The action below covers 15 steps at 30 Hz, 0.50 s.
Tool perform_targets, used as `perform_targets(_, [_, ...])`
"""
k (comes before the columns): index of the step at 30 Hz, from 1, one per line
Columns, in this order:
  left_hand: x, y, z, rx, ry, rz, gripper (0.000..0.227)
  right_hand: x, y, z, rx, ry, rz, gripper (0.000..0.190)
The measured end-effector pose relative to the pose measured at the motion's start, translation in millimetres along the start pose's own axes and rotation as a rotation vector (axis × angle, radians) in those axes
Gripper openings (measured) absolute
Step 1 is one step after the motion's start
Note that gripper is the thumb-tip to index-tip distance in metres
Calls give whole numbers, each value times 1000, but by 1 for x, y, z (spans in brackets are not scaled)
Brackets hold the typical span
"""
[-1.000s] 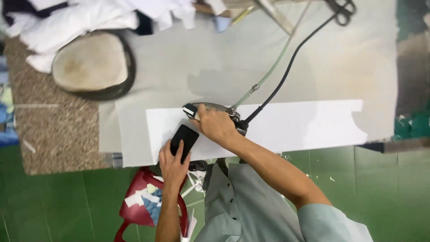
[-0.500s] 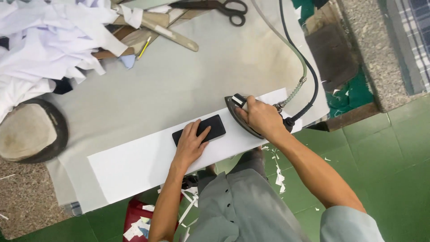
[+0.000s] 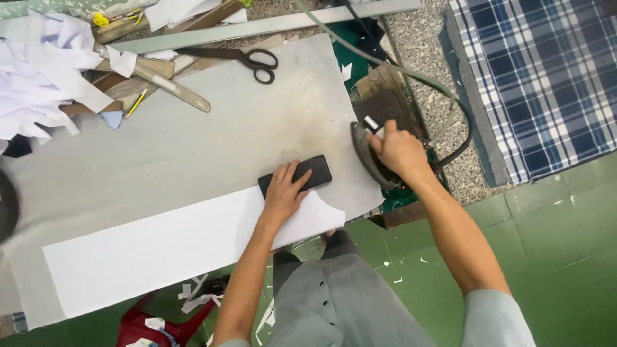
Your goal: The person cuts a strip of white fabric with scissors, folds it, and then irons a larger white cloth on a work table using a steam iron and a pressing block. The person handles fabric scraps and tools on the table throughout the process.
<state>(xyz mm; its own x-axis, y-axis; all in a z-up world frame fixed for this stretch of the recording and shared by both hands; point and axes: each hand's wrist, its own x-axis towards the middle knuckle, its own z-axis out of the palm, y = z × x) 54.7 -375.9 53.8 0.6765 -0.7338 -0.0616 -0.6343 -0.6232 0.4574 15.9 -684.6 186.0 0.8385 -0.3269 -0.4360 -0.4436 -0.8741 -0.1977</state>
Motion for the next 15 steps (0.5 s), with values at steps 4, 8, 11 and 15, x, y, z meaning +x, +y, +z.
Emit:
perform_targets(4, [64,5,1,57,42,-47,57,56,56,5,117,144,111,64])
perform_targets(8, [91,24,-8,286,178,-164,49,107,81,37,146,329,72,66])
perform_targets(11, [61,27,-10,215,271,-184,53,105,61,48,-222,1061,-299,59])
perform_targets(15, [-15,-3,-19,164,331,-255,57,34,-16,106,-33,957,-645,47])
